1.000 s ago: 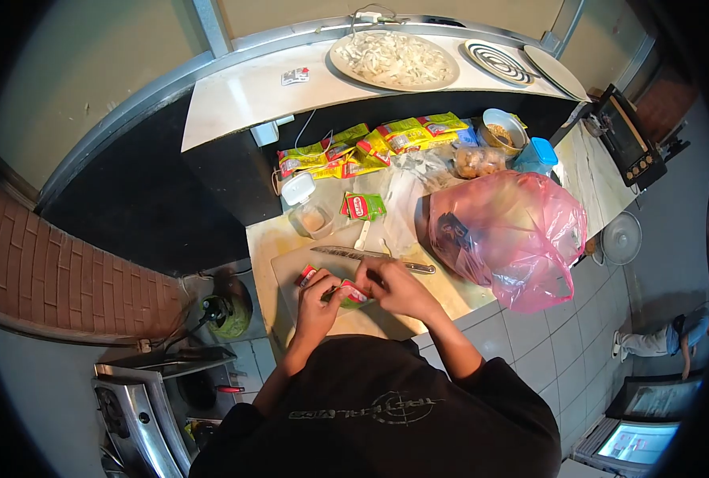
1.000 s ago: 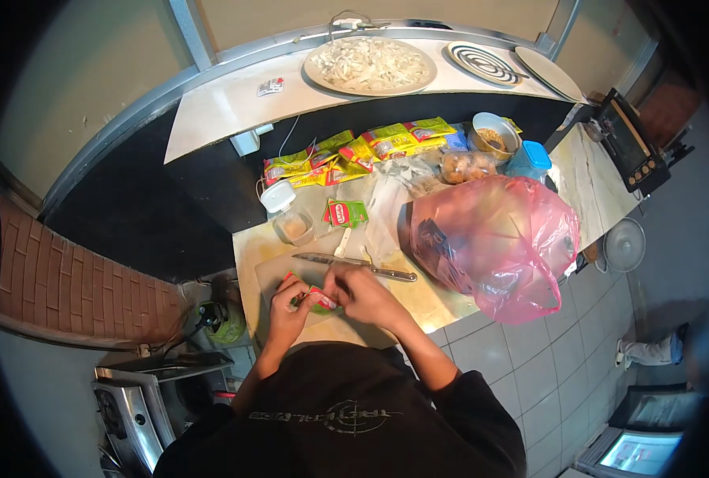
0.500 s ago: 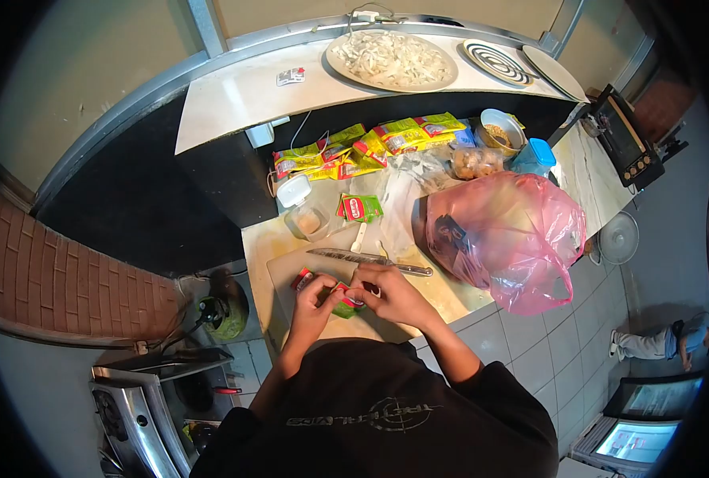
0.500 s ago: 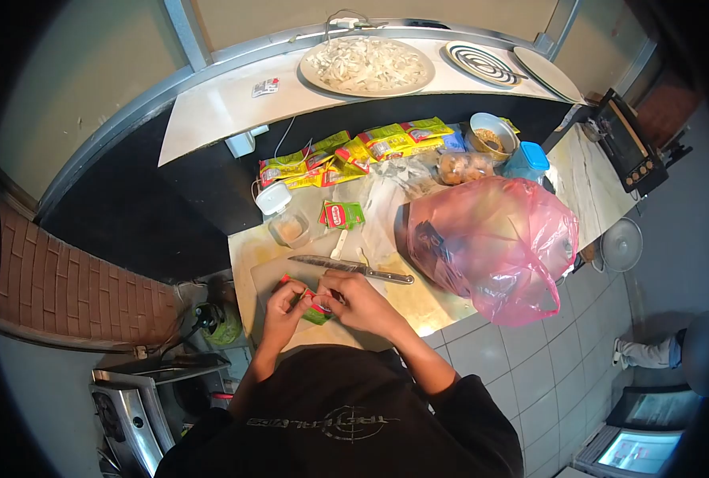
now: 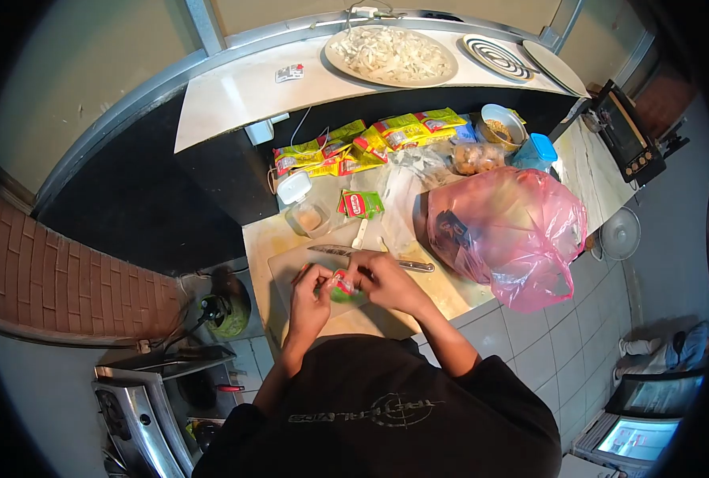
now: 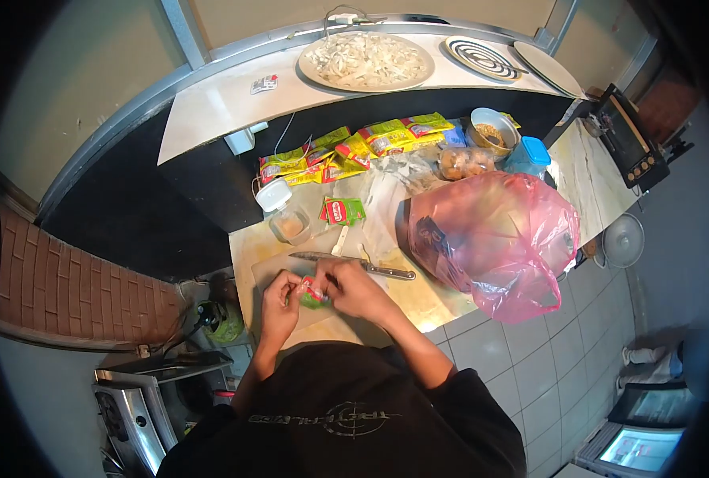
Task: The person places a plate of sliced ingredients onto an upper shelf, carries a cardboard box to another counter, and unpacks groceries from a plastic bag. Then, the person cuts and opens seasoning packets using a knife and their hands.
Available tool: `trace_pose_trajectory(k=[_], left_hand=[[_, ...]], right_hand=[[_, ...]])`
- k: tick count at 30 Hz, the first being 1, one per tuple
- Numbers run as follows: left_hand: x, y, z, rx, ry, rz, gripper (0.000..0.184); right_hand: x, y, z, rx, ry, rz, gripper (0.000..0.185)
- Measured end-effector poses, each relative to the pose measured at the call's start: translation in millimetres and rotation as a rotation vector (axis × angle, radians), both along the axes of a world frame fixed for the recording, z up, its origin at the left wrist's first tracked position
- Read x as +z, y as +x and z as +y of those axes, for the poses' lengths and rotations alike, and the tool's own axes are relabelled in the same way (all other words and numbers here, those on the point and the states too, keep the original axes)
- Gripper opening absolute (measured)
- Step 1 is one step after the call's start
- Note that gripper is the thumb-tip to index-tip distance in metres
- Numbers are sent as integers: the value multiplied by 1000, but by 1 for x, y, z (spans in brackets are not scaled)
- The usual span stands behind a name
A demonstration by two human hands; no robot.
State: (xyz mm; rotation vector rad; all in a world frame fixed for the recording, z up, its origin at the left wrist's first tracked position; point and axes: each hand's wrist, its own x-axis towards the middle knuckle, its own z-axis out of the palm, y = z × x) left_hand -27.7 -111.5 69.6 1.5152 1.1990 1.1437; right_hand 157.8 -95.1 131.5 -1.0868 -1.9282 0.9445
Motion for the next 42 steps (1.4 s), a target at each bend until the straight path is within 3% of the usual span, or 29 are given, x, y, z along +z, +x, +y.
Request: trace_pose_trajectory(k=[2, 4, 5, 8, 12, 14, 16, 18, 22, 30, 35, 39, 42], left_hand=[[-3, -3, 2, -8, -1, 50, 6], [-2, -2, 1, 10, 5, -15, 6], [-1, -2, 0, 24, 9, -79, 6], [3, -1, -5, 31, 17, 11, 6], [6, -4, -2, 98, -15, -126, 7], [11, -6, -2, 43, -24, -53, 7], [6, -5, -2, 31, 16, 10, 7], [8, -4, -4, 98, -13, -160, 7], [1, 6, -5, 61, 12, -124, 11], [5, 4, -10, 34, 25, 26, 21], [15, 6, -12, 72, 83, 55, 19], [16, 1, -8, 87, 46, 31, 18], [13, 0, -6, 61, 250, 62, 18]], right_hand=[[0, 0, 3, -110, 60, -41, 7], [5, 2, 1, 118, -48, 108, 9], [3, 1, 3, 117, -52, 110, 9], [-2, -3, 5, -99, -52, -30, 8], [-7, -6, 9, 161, -153, 156, 11], [-14, -12, 11, -132, 57, -4, 13], [-6, -11, 9, -102, 63, -22, 12], [4, -4, 5, 92, -251, 137, 11], [0, -6, 3, -88, -62, 53, 9], [-8, -5, -7, -63, -93, 207, 14], [-12, -3, -11, -184, -40, 6, 15], [9, -5, -15, 8, -89, 121, 9], [-8, -3, -4, -154, -34, 98, 11]])
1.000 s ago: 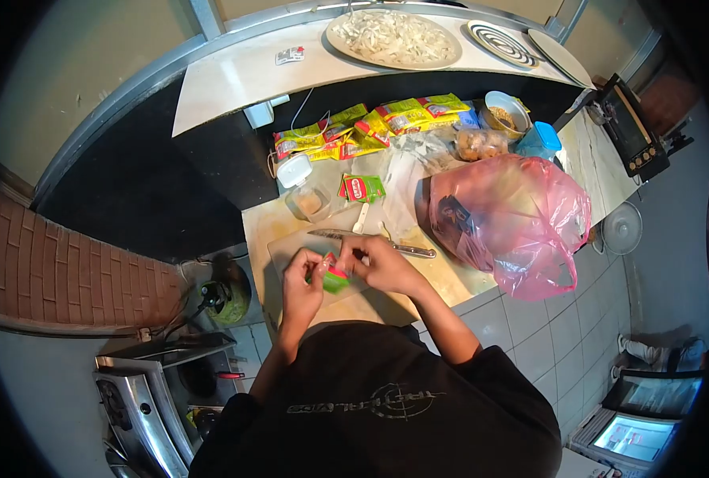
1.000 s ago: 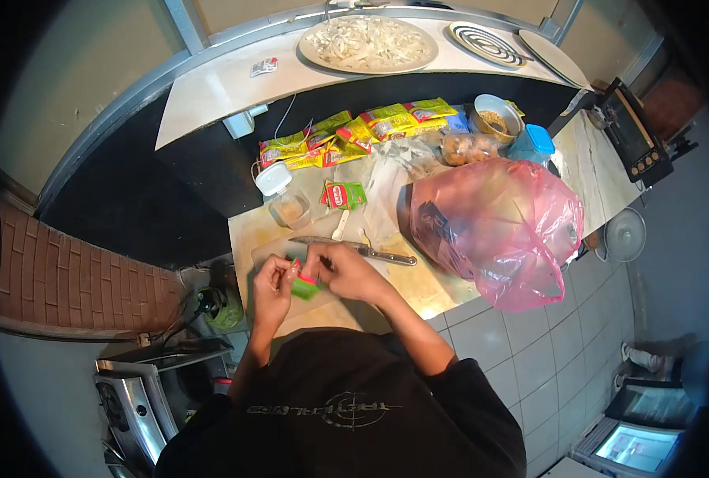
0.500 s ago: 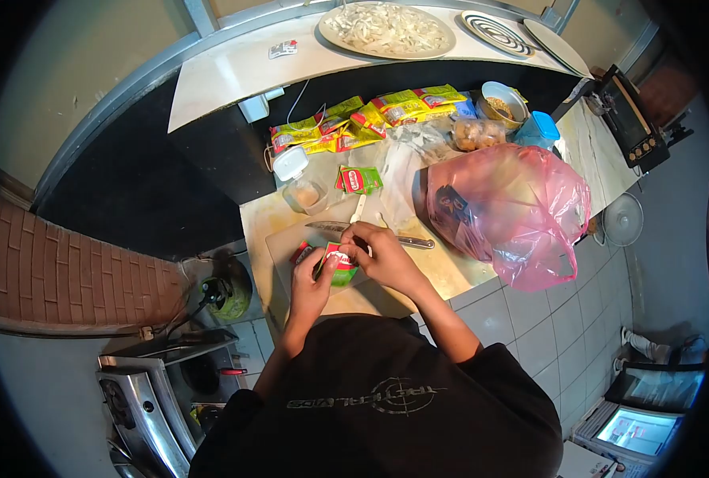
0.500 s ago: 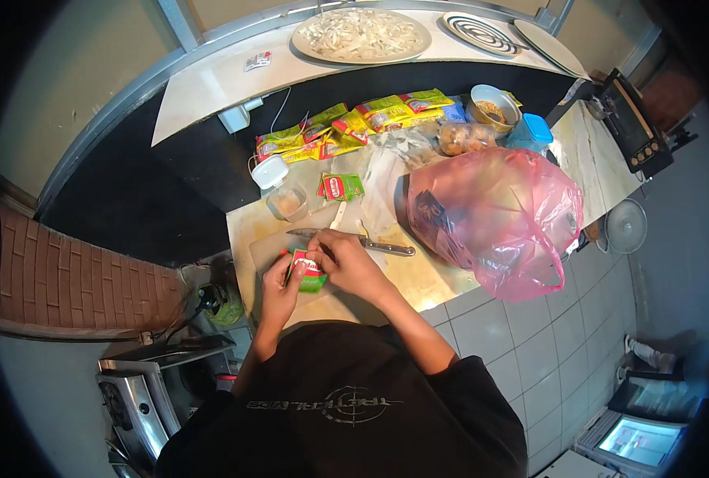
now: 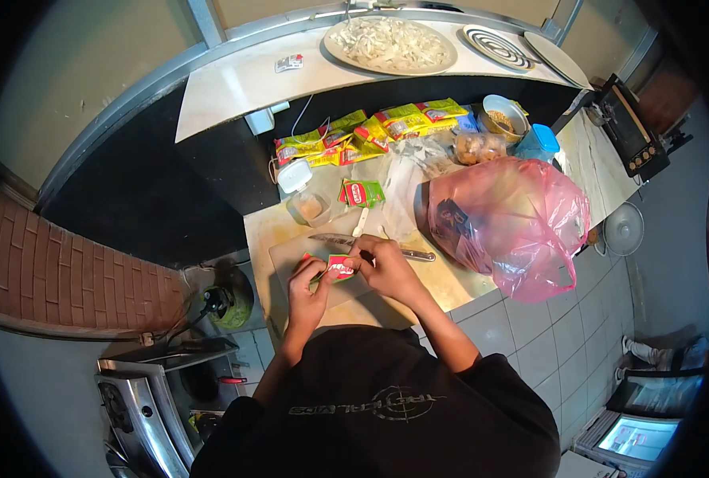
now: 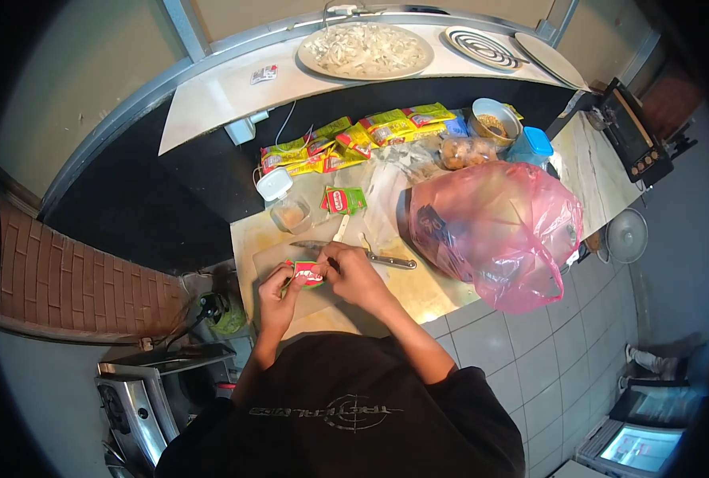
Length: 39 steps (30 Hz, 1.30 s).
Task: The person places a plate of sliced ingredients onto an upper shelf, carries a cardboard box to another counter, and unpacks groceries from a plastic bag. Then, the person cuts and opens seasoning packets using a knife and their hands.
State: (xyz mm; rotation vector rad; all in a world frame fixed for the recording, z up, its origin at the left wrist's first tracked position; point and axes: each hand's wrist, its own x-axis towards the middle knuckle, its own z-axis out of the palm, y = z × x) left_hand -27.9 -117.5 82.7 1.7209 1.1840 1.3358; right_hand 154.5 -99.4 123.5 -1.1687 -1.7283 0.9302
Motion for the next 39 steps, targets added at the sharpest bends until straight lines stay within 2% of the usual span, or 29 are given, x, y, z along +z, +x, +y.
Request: trace_pose_trajectory(k=[1, 3, 4, 5, 6, 8, 10, 12, 13, 16, 17, 18, 20, 22, 24, 26, 27, 28, 29, 31, 32, 34, 37, 39], left_hand=[[-13, -1, 2, 3, -89, -51, 19], [-21, -4, 3, -16, -201, -151, 20], [-18, -5, 5, -14, -197, -150, 20], [-15, -6, 3, -31, -158, -147, 20], [-13, -6, 2, -49, -120, -146, 19], [-29, -6, 0, -35, -155, -175, 19], [-23, -4, 2, -19, -181, -203, 18], [-14, -3, -4, -103, -238, -293, 18], [-13, -1, -7, -103, -244, -294, 18], [-13, 0, -3, -84, -261, -283, 16], [-20, -2, -3, -81, -241, -251, 15], [-25, -3, -5, -80, -226, -219, 14], [-35, -3, -2, -76, -234, -180, 12], [-40, 2, 0, -52, -331, -216, 13], [-68, -6, 7, -49, -364, -167, 13], [-78, -6, 14, 14, -403, -291, 16], [-75, -7, 15, 14, -414, -293, 16], [-66, -10, 15, 37, -451, -278, 17], [-62, -13, 15, 61, -485, -263, 18], [-80, -22, 23, 51, -439, -255, 16], [-90, -27, 26, 43, -388, -244, 15], [-87, -29, 30, 62, -405, -238, 13], [-93, -33, 34, 78, -399, -219, 14], [-99, -35, 36, 108, -355, 22, 15]], right_hand=[[7, -1, -3, 0, -46, -77, 9], [13, -3, -6, 103, -29, -11, 7], [14, -3, -6, 203, -27, 55, 5], [-4, 0, -2, 221, -179, 172, 3], [-4, -1, -2, 222, -181, 171, 3], [-3, -2, 0, 25, -105, -33, 3], [1, -2, 1, 84, -99, 13, 5], [2, -2, -7, 184, -112, 113, 9], [0, -2, -4, 63, -33, -38, 9], [1, 1, -5, 155, -45, 6, 7], [4, 1, -6, 253, -190, 50, 4], [2, 1, -7, 251, -198, 52, 4], [-6, 4, -4, 64, 56, -81, 4], [-19, 8, -1, 20, 8, -99, 7], [-38, 18, -3, -160, 143, -183, 15], [-60, 36, -6, -337, 230, -392, 23], [-63, 47, -9, -328, 142, -499, 32], [-71, 57, -13, -328, 132, -504, 32], [-86, 66, -15, -332, 142, -622, 34], [-104, 81, -19, -276, 82, -810, 40], [-113, 82, -19, -275, 80, -810, 40], [-123, 83, -19, -299, 134, -984, 46], [-126, 82, -16, -235, 18, -1020, 41], [-116, 83, -23, -179, -21, -948, 37]])
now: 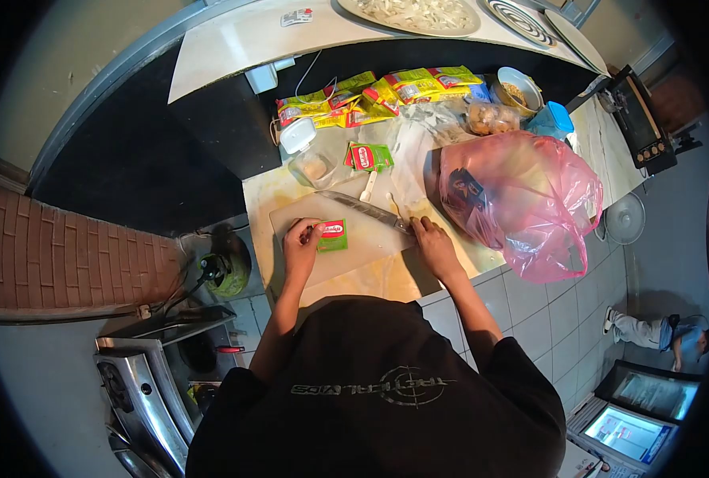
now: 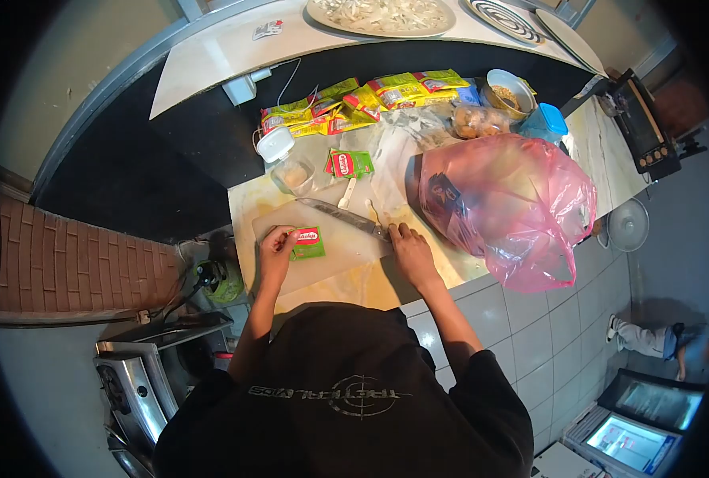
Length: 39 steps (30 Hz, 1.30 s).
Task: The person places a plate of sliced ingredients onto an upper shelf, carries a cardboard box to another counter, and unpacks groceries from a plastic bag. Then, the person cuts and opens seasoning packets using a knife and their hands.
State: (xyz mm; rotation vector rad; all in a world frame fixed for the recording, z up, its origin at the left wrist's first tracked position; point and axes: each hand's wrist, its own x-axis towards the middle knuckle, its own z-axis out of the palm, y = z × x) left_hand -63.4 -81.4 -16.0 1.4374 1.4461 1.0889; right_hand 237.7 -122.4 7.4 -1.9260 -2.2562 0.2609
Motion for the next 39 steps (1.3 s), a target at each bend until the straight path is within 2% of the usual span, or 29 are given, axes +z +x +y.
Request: trace_pose_trajectory(k=[2, 4, 10, 11, 13, 18, 21, 27, 39], left_hand=[[-3, 2, 0, 16, -18, -54, 15], [2, 9, -2, 31, -41, -112, 16], [-5, 24, 0, 8, 14, 25, 15], [-11, 26, 1, -3, 34, 75, 15], [-8, 31, 2, -18, 48, 124, 15], [3, 40, 2, -119, 17, 283, 14], [1, 41, 3, -117, 84, 292, 11], [2, 43, 1, -97, 162, 358, 8], [-1, 45, -1, -137, 215, 342, 10]], right_hand=[[13, 4, -8, 36, -51, 73, 33], [23, 13, -19, 50, -254, 233, 38], [66, 31, -60, 8, -239, 412, 25], [75, 33, -65, 12, -244, 409, 25], [89, 36, -75, -136, -302, 283, 25], [93, 23, -90, -196, -262, 280, 19], [92, 5, -94, -137, -196, 446, 17], [96, -19, -110, -179, -280, 292, 16], [105, -32, -111, -211, -309, 244, 16]])
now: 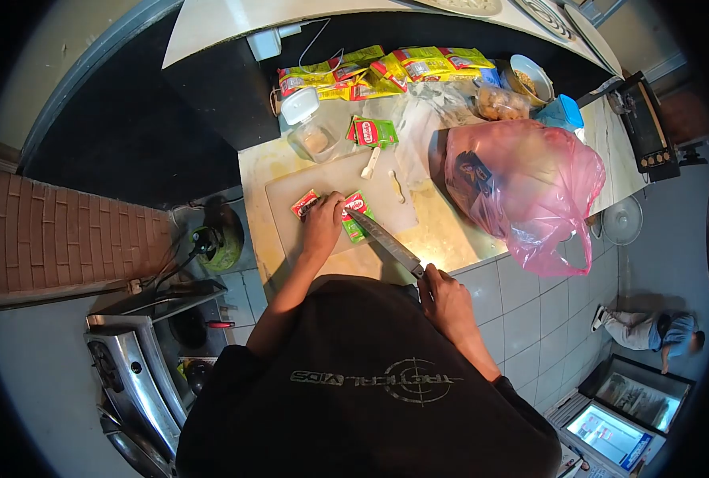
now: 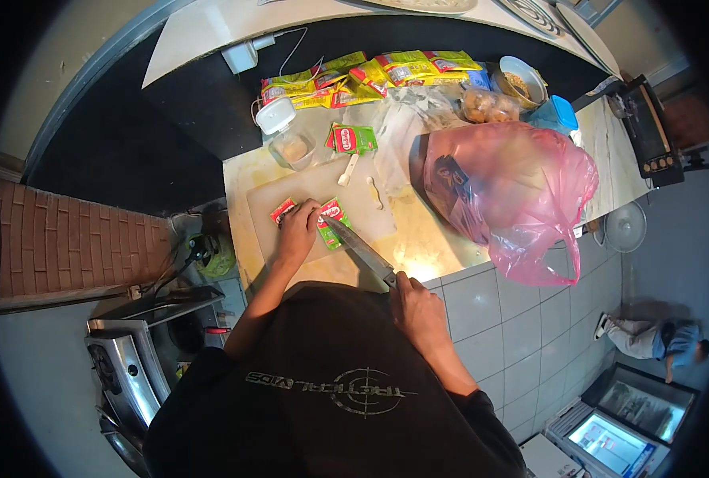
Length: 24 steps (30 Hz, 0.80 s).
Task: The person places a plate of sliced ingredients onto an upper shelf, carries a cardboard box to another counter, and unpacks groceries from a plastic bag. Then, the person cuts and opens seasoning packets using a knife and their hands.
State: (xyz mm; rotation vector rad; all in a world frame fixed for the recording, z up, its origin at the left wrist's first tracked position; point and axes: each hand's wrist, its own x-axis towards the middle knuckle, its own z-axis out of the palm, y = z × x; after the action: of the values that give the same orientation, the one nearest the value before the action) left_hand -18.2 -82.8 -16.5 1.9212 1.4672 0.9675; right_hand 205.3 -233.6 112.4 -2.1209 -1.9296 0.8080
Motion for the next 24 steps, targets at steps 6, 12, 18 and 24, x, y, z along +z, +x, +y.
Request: trace_pose_trajectory(k=[6, 12, 18, 24], left_hand=[[1, 0, -1, -15, 10, 12, 10], [2, 6, -4, 13, 59, -5, 7], [-13, 9, -11, 22, 131, 59, 15], [-17, 7, -14, 22, 139, 101, 23]], right_hand=[[-4, 0, -5, 42, 30, -29, 22], [4, -2, -6, 36, 14, -62, 24], [-7, -6, -9, 50, 18, -86, 32], [-12, -11, -9, 26, -40, -98, 28]])
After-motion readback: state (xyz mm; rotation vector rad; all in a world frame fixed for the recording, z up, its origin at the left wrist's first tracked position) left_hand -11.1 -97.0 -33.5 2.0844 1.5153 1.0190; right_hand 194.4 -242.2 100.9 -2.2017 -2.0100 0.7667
